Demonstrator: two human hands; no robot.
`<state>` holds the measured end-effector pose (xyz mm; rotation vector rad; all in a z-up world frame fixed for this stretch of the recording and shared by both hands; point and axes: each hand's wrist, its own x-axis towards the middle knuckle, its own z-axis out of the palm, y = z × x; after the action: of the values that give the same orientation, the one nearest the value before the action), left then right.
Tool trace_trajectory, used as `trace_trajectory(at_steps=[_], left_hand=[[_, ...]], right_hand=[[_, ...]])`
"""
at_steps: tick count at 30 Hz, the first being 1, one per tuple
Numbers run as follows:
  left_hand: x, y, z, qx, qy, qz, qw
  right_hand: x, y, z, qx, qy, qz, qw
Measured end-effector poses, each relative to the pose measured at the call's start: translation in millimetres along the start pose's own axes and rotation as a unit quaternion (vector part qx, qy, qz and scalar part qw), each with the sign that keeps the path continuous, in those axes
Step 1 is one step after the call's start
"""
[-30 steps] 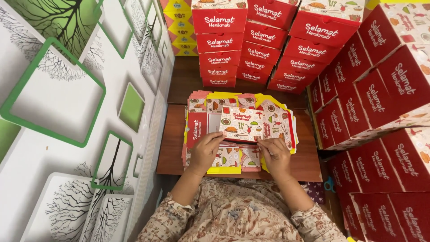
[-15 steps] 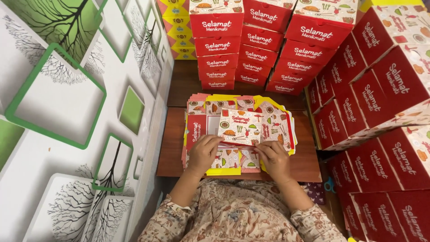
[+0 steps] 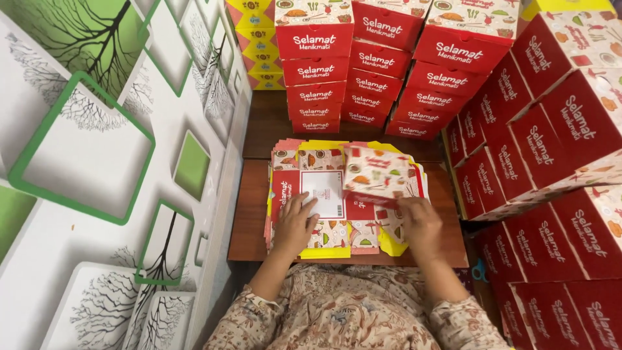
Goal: Assembling small cardboard pastry boxes from flat templates by folding and tucking flaps.
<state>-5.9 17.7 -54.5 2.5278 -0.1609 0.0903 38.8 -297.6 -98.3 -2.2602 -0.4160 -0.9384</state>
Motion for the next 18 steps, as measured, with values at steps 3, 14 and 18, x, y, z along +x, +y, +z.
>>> trace_trajectory(at_steps=[3, 14, 18], left_hand=[[0.7, -0.3, 1.8, -0.007, -0.009, -0.010, 1.000], [2.2, -12.4, 20.2, 0.080, 0.004, 0.018, 0.997], [0.9, -14.0, 21.6, 0.088, 0.004, 0.026, 0.996]], right_hand=[[15.1, 10.3, -15.7, 0.004, 0.015, 0.020, 1.000], [70.5, 42.8, 28.1, 0.042, 0.008, 0.013, 0.999], [94.4, 33.1, 43.5, 0.075, -0.018, 0.014, 0.997]])
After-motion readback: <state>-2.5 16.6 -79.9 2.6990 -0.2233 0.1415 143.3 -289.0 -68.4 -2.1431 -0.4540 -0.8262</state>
